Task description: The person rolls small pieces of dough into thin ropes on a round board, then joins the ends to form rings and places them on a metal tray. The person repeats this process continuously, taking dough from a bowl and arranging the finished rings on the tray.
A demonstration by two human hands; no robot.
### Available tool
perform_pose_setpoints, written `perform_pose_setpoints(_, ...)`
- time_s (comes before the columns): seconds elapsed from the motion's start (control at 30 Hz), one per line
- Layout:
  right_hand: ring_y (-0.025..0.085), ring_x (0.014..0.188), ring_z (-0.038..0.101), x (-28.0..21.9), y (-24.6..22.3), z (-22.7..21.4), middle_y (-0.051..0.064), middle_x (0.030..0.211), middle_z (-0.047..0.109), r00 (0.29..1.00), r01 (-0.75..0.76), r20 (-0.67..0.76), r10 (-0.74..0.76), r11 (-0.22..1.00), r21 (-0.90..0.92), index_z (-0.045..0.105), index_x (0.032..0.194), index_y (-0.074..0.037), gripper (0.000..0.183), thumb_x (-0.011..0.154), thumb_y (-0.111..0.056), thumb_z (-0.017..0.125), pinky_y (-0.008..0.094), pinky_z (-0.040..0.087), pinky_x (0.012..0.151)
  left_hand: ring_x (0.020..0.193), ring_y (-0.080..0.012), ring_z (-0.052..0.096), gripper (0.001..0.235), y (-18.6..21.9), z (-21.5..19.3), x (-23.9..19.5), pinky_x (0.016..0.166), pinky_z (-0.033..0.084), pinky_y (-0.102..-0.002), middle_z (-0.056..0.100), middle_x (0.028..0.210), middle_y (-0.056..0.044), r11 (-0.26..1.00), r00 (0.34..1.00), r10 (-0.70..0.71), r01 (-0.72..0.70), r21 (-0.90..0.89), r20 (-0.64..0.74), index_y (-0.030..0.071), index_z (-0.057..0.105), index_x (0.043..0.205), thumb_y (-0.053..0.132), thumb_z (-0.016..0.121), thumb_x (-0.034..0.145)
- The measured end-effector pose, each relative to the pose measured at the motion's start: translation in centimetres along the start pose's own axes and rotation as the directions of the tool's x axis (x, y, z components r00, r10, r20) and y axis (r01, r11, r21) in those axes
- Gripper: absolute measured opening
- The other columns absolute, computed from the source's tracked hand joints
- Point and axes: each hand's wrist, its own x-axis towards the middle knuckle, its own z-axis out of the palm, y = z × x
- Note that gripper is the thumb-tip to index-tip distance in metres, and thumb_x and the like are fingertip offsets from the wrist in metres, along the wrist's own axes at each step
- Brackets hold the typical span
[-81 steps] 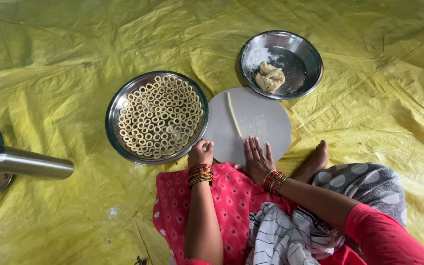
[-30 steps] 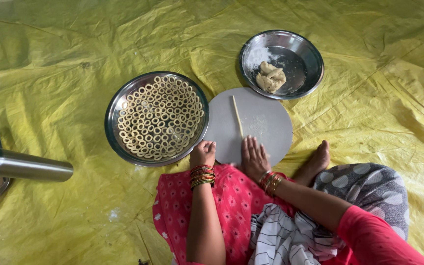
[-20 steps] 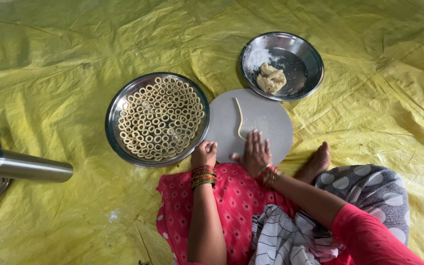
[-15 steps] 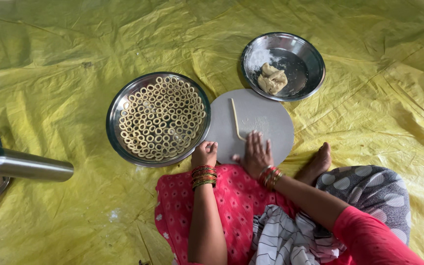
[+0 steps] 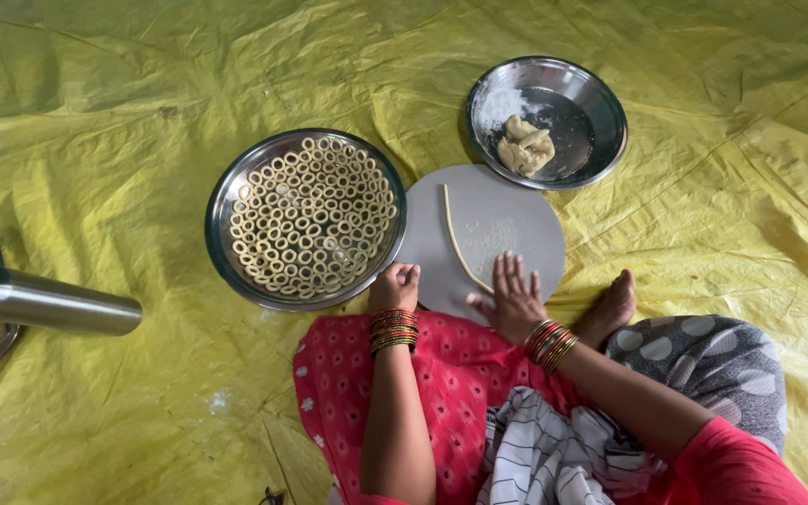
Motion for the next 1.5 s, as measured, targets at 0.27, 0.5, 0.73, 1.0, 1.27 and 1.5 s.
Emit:
perform_pose_setpoints(0.27, 0.032, 0.156, -0.014, -0.9, 4.9, -1.3, 0.018, 0.168, -0.011, 0.978, -0.019, -0.209, 0.018, 1.0, 0.0, -0.007, 0.16, -0.004, 0.106, 0.092, -0.081, 0.021, 0.054, -0.003, 0.123, 0.088, -0.026, 0.075, 0.03, 0.0, 0.0, -0.1, 0.079, 0.058, -0.04, 0.079, 0.095, -0.005, 1.0, 1.0, 0.001, -0.001, 0.011, -0.003, 0.018, 0.077, 0.103, 0.044, 0.071, 0.089)
perform_pose_setpoints(0.5, 0.028, 0.157, -0.012, -0.5, 1.4, 0.7, 0.015, 0.17, -0.012, 0.987, 0.101, -0.131, -0.095, 0.994, 0.041, -0.005, 0.162, -0.007, 0.099, 0.096, -0.074, 0.023, 0.056, -0.004, 0.124, 0.089, -0.0258, 0.075, 0.031, -0.7, 0.6, 0.2, 0.081, 0.057, -0.04, 0.079, 0.097, -0.006, 1.0, 1.0, 0.002, -0.002, 0.027, -0.017, 0.017, 0.077, 0.103, 0.044, 0.072, 0.088)
perform_pose_setpoints(0.73, 0.031, 0.158, -0.005, 1.6, -4.3, 0.2, 0.018, 0.171, -0.002, 0.958, 0.182, -0.238, -0.158, 0.98, 0.082, 0.0, 0.162, -0.003, 0.104, 0.094, -0.077, 0.028, 0.057, -0.001, 0.124, 0.09, -0.025, 0.075, 0.031, -1.1, 0.5, 0.2, 0.082, 0.057, -0.04, 0.078, 0.098, -0.005, 1.0, 1.0, -0.016, 0.016, 0.022, -0.016, 0.017, 0.076, 0.104, 0.043, 0.072, 0.088)
perform_pose_setpoints(1.0, 0.033, 0.158, -0.004, 2.1, -4.8, -0.8, 0.022, 0.17, -0.001, 0.963, -0.011, -0.267, 0.025, 0.998, 0.057, 0.001, 0.161, 0.001, 0.104, 0.097, -0.079, 0.022, 0.058, 0.001, 0.124, 0.089, -0.024, 0.075, 0.03, -1.0, 0.6, 0.4, 0.081, 0.058, -0.039, 0.079, 0.097, -0.003, 1.0, 1.0, 0.004, -0.004, 0.001, -0.006, 0.016, 0.076, 0.103, 0.042, 0.073, 0.087)
perform_pose_setpoints(1.27, 0.034, 0.158, -0.002, 2.1, -4.6, 0.6, 0.021, 0.17, 0.002, 0.949, -0.002, -0.316, 0.026, 0.997, 0.078, 0.003, 0.161, 0.001, 0.109, 0.093, -0.082, 0.021, 0.058, 0.001, 0.124, 0.088, -0.025, 0.075, 0.03, -1.2, 0.6, 0.2, 0.081, 0.057, -0.039, 0.078, 0.095, -0.004, 1.0, 0.999, 0.027, -0.027, -0.001, -0.02, 0.016, 0.076, 0.102, 0.042, 0.073, 0.088)
perform_pose_setpoints(1.5, 0.032, 0.158, -0.002, 1.9, -2.9, 0.5, 0.018, 0.17, 0.001, 0.973, 0.084, -0.213, -0.082, 0.996, -0.001, 0.002, 0.162, -0.004, 0.108, 0.09, -0.083, 0.017, 0.061, 0.0, 0.123, 0.089, -0.0253, 0.074, 0.03, -0.7, 0.3, 0.2, 0.081, 0.057, -0.04, 0.078, 0.097, -0.004, 1.0, 1.0, -0.007, 0.007, 0.02, -0.009, 0.017, 0.076, 0.102, 0.044, 0.071, 0.089)
